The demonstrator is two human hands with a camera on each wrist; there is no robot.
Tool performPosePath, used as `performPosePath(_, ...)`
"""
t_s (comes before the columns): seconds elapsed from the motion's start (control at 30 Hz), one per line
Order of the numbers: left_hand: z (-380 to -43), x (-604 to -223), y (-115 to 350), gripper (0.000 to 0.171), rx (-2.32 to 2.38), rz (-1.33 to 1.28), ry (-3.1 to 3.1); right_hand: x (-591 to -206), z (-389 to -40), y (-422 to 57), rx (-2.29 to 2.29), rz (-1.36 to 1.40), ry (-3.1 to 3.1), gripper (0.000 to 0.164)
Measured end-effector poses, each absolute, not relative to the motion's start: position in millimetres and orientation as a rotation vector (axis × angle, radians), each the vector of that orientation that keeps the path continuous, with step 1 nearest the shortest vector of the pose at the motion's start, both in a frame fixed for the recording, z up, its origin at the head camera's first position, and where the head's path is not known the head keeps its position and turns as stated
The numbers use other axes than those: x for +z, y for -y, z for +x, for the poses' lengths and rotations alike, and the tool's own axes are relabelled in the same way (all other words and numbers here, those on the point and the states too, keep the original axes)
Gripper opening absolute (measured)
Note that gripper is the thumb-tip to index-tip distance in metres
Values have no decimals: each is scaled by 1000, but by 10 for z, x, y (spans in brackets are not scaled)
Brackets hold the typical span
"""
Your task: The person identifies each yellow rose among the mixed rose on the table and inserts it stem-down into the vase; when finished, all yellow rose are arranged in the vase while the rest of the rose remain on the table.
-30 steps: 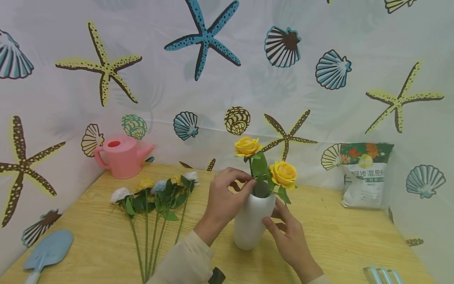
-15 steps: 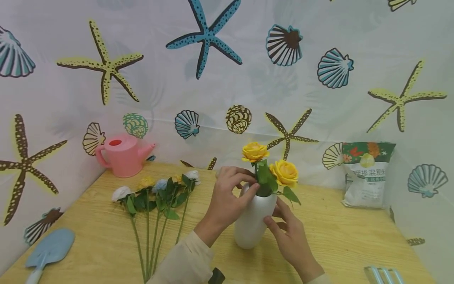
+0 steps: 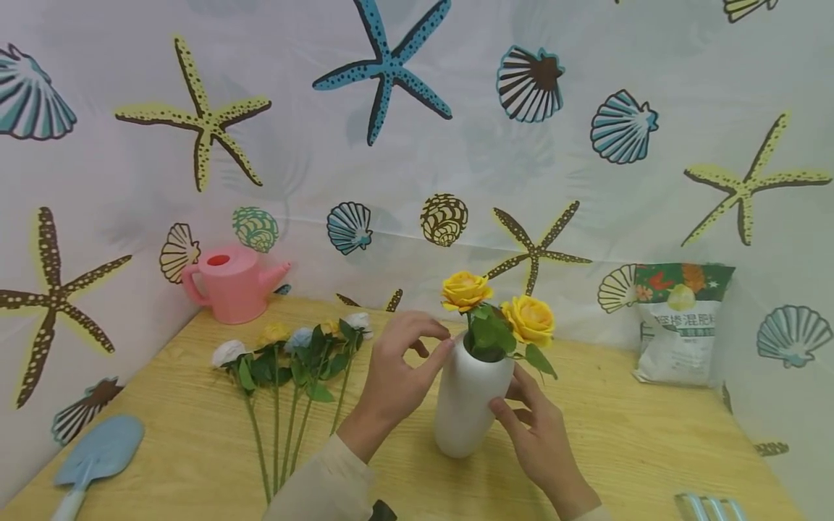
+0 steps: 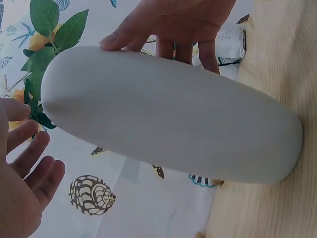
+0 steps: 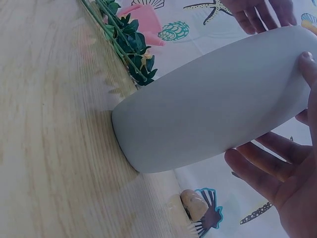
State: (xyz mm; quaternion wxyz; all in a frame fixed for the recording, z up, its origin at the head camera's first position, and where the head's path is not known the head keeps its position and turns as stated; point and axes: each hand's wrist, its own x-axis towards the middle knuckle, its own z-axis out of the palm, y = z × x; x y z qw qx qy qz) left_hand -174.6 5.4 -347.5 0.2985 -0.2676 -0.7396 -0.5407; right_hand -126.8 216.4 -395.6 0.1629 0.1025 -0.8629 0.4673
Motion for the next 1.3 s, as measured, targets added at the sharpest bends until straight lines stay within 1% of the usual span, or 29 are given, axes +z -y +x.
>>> performPosePath(0.23, -1758, -3653, 297, 9, -1418, -559, 1995, -3958, -1258, -2158, 1325, 293, 2465, 55)
performPosePath(0.33, -1773, -3735, 485, 8, -1379, -400, 2107, -3962, -1258, -2156, 1333, 300, 2454, 55)
performPosePath(0.43, -1780, -3817, 689, 9, -1367, -178, 2282, -3970, -1262, -2155, 1339, 312, 2440, 55)
performPosePath(0.53, -1779, -3886, 881, 16, -1356, 2, 2456, -3979, -1263, -2159, 1335, 322, 2435, 55)
performPosePath(0.6, -1781, -3920, 991, 22, -1330, 64, 2551, -3984, -1266, -2163, 1330, 325, 2429, 55)
performPosePath(0.8, -1775, -3982, 1220, 34, -1182, 110, 2720, -3991, -1272, -2167, 1336, 329, 2424, 55)
performPosePath(1.07, -1798, -4061, 1372, 50, -1013, 36, 2898, -3973, -1271, -2170, 1323, 305, 2446, 56)
performPosePath(1.17, -1815, -4080, 1387, 52, -983, 26, 2966, -3965, -1268, -2170, 1322, 291, 2454, 56)
performPosePath(1.3, -1811, -4086, 1377, 50, -961, 24, 3001, -3968, -1268, -2161, 1331, 294, 2453, 55)
